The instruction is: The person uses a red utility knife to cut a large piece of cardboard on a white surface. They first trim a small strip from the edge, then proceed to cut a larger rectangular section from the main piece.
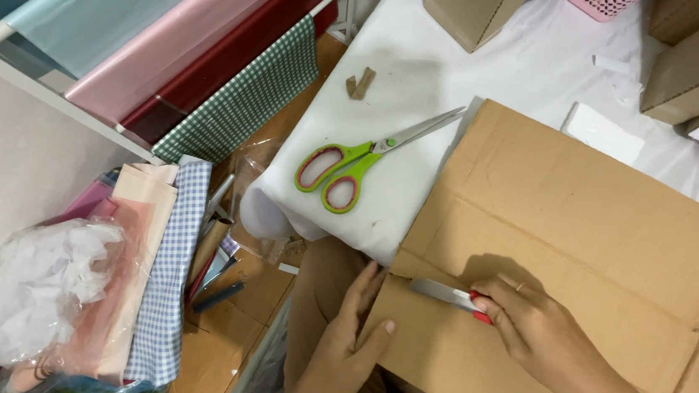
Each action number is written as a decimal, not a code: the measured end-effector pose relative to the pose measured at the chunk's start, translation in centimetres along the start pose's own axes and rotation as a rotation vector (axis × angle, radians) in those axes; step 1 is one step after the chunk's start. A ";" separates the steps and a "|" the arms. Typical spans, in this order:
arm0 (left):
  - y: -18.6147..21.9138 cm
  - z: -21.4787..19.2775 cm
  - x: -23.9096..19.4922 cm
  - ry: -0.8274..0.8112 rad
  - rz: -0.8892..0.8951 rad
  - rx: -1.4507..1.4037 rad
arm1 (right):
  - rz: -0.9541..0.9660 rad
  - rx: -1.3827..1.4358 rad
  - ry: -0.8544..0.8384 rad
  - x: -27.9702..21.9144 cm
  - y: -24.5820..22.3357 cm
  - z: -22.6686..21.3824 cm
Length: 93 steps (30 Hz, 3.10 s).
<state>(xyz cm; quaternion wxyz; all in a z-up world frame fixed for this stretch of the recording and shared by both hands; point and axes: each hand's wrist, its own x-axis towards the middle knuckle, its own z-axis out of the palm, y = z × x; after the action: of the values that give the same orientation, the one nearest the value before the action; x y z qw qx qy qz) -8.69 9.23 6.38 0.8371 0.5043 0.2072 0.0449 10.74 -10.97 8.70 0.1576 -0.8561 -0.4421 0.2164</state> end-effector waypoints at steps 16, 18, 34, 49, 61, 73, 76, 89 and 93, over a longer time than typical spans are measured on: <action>3.8 5.4 1.2 -0.172 0.511 0.898 | 0.536 1.581 0.439 -3.5 -4.0 -3.1; 3.1 7.0 1.4 -0.295 0.371 0.981 | 0.469 1.573 0.542 -3.4 -5.7 -3.2; -4.0 10.5 1.8 -0.291 0.284 0.893 | 0.320 0.215 0.771 -5.6 -6.3 -0.7; 1.3 10.7 1.2 -0.471 -0.035 0.797 | -0.031 -0.313 0.592 -7.4 -4.4 -2.5; 2.4 10.8 0.8 -0.491 -0.059 0.767 | -0.034 -0.267 0.673 -6.7 -5.8 -3.5; -5.9 12.0 0.6 -0.265 0.274 1.137 | 0.411 -0.316 0.611 -6.6 -2.9 0.3; -5.5 12.1 0.7 -0.253 0.242 1.164 | 0.541 -0.231 0.530 -6.1 -2.5 0.7; 1.9 11.4 0.5 -0.480 0.091 0.816 | 0.154 1.025 0.444 -5.4 -4.0 -1.4; 1.9 8.9 1.0 -0.380 0.366 0.920 | 0.123 1.041 0.459 -5.0 -4.7 -2.2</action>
<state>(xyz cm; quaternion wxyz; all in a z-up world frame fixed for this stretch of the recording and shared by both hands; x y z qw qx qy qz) -4.07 3.09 11.33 0.5306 0.8466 -0.0414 0.0023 6.07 -12.64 13.90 0.6376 -0.7149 -0.1809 0.2227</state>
